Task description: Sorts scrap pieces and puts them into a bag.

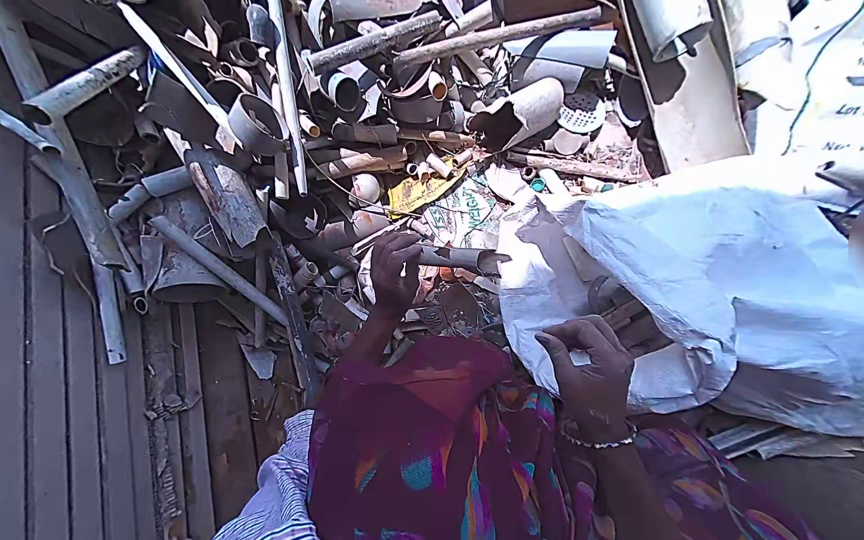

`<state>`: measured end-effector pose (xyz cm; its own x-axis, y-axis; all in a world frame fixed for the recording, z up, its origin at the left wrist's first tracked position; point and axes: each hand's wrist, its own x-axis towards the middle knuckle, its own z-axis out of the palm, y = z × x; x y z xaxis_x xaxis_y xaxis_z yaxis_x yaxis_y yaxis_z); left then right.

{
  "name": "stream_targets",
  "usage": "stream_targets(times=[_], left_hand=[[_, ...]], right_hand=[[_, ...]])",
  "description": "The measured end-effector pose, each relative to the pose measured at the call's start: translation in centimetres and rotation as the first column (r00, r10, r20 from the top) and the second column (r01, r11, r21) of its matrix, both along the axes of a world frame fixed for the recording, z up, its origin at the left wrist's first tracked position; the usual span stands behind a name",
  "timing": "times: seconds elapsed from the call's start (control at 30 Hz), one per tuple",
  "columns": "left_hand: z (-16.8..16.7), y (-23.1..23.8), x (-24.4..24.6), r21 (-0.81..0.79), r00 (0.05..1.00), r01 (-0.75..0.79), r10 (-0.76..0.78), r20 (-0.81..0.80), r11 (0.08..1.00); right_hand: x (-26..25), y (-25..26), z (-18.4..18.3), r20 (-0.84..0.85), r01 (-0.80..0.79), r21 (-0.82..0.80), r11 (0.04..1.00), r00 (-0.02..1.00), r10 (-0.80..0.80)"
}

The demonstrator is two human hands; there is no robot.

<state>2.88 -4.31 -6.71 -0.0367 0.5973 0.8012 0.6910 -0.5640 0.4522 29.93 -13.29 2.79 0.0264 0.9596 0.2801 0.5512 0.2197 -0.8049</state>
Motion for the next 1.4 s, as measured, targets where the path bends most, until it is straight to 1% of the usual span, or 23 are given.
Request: stream_targets(times=[0.1,0.17,0.27,0.37,0.47,0.6,0.67,0.73,0.83,0.9,0.97,1.03,1.17,1.23,1.3,1.4], left_hand=[[0.2,-0.3,1.3,0.034,0.998,0.048,-0.049,0.036,0.998],[0.3,-0.6,2.2,0.029,0.994,0.095,-0.096,0.041,0.995],[0.5,-1.0,3.0,0.026,0.988,0.147,-0.148,0.032,0.989],[0.7,-1.4,3.2,0.034,0.987,0.161,-0.161,-0.014,0.986],[0.8,-1.6,3.4,0.073,0.981,0.185,-0.179,-0.078,0.980],[1.0,-1.8,3.7,0.111,0.967,0.211,-0.191,-0.168,0.971],[1.1,-1.9,3.9,0.118,0.961,0.228,-0.203,-0.187,0.967],[1.1,-2.0,4.2,0.130,0.964,0.216,-0.190,-0.186,0.968],[0.9,-2.1,4.6,0.140,0.980,0.160,-0.140,-0.144,0.977],[1.0,-2.1,4.9,0.146,0.993,0.084,-0.070,-0.096,0.986],[1.2,-1.9,4.9,0.147,0.999,-0.007,0.014,-0.048,0.989],[1.7,-1.8,4.7,0.095,0.999,-0.035,0.032,0.027,0.995],[2.3,-1.7,4.9,0.033,0.982,0.068,-0.073,0.172,0.997],[2.8,-1.8,5.4,0.025,0.971,0.115,-0.117,0.208,0.993],[3.7,-2.0,5.8,0.026,0.968,0.125,-0.128,0.218,0.992],[4.4,-2.2,6.2,0.017,0.948,0.159,-0.157,0.276,0.987]], right_hand=[[-1.3,-0.3,-0.7,-0.096,-0.165,-0.175,0.971,0.984,0.150],[-1.5,-0.5,-0.7,-0.140,-0.210,-0.268,0.940,0.974,0.178],[-1.4,-0.5,-0.6,-0.237,-0.175,-0.356,0.918,0.967,0.093],[-1.3,-0.3,-0.5,-0.373,-0.156,-0.372,0.915,0.928,0.007],[-1.3,-0.3,-0.1,-0.476,-0.171,-0.398,0.901,0.879,-0.043],[-1.5,-0.4,0.1,-0.509,-0.137,-0.426,0.894,0.853,-0.112],[-1.5,-0.3,0.2,-0.509,-0.101,-0.445,0.890,0.846,-0.159],[-1.4,-0.2,0.1,-0.516,-0.087,-0.413,0.907,0.842,-0.154],[-1.3,-0.2,-0.2,-0.492,-0.080,-0.338,0.938,0.864,-0.104],[-1.2,-0.3,-0.3,-0.476,-0.070,-0.312,0.948,0.875,-0.092],[-1.1,-0.3,-0.3,-0.485,-0.067,-0.305,0.950,0.869,-0.094],[-0.9,-0.1,-0.3,-0.522,-0.072,-0.333,0.940,0.845,-0.120],[-0.7,0.3,-0.8,-0.606,-0.086,-0.433,0.897,0.764,-0.219],[-0.6,0.6,-0.9,-0.632,-0.092,-0.488,0.868,0.723,-0.279],[-0.6,0.7,-0.8,-0.653,-0.105,-0.531,0.841,0.683,-0.327],[-0.7,0.8,-0.4,-0.671,-0.131,-0.580,0.804,0.636,-0.380]])
